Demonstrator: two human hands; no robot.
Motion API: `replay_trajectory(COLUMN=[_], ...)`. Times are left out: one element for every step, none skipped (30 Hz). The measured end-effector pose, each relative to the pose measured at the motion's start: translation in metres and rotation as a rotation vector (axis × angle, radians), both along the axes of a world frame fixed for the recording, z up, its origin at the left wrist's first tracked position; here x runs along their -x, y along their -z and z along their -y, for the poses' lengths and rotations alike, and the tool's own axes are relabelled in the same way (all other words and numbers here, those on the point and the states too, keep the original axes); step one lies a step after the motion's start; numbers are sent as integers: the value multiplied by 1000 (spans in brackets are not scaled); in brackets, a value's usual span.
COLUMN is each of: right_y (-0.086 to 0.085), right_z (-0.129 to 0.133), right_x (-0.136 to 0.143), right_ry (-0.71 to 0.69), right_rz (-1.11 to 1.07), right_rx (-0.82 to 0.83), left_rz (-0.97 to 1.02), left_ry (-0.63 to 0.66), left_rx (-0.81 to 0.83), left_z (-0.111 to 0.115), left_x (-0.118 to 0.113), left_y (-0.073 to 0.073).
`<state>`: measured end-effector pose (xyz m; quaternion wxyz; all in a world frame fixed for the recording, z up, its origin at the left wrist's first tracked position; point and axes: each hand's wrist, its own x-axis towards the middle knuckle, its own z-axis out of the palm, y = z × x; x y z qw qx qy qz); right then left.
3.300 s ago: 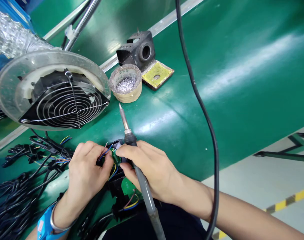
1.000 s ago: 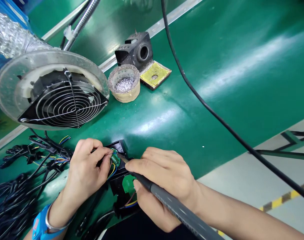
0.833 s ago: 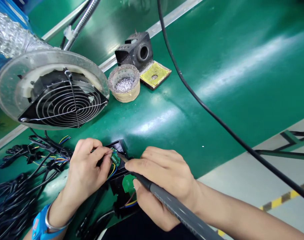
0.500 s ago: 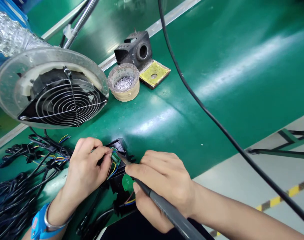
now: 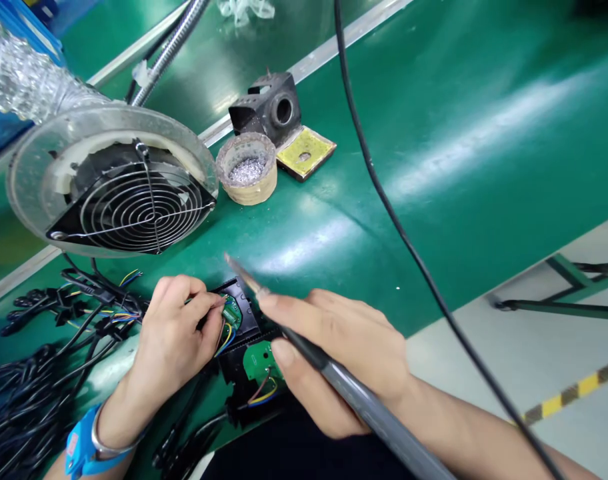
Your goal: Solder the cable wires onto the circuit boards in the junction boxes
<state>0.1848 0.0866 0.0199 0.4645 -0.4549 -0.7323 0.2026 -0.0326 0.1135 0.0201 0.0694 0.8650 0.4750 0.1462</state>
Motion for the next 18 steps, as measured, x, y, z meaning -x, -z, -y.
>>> replay_trajectory(right_y=[4, 9, 13, 17, 20, 23, 25, 26, 27, 27, 27, 27, 26, 26, 26, 27, 28, 29], right_z=[-3, -7, -10, -13, -16, -18, -20, -22, -23, -23, -23, -23, -23, -23, -23, -22, -22, -21], right_x=[5, 11, 17, 23, 28, 32, 36, 39, 41, 42, 43, 43, 43, 43, 43, 43, 43, 43], right_ry=[29, 32, 11, -21, -52, -85, -113, -134, -149, -158, -158, -153, -144, -134, -126, -123, -126, -135], right_rz=[-32, -52, -63, -65, -66, -69, -78, -89, -96, -101, -104, -102, -96, -90, -83, -75, -66, -54], right_rx=[-9, -10, -6, 2, 3, 5, 0, -3, -6, -5, -4, 2, 11, 22, 38, 56, 75, 86], left_rz=[-8, -16, -24, -32, -38, -42, -44, -44, -43, -40, -38, -38, -36, -34, -31, -25, -14, 8], left_ry=[3, 7, 9, 10, 9, 9, 8, 7, 5, 3, 1, -1, -2, -2, -4, -8, -12, -15], left_rx=[0, 0, 1, 0, -1, -3, -5, -6, -6, -5, 0, 6, 12, 17, 21, 24, 26, 33], left_z=[0, 0, 0, 0, 0, 0, 0, 1, 1, 1, 1, 1, 1, 1, 1, 1, 1, 1], left_x=[0, 0, 0, -1, -1, 0, 0, 0, 0, 1, 1, 1, 2, 2, 2, 3, 3, 4], left_y=[0, -1, -1, -1, -1, -2, -2, -2, -2, -1, -1, 0, 0, 1, 2, 2, 2, 1])
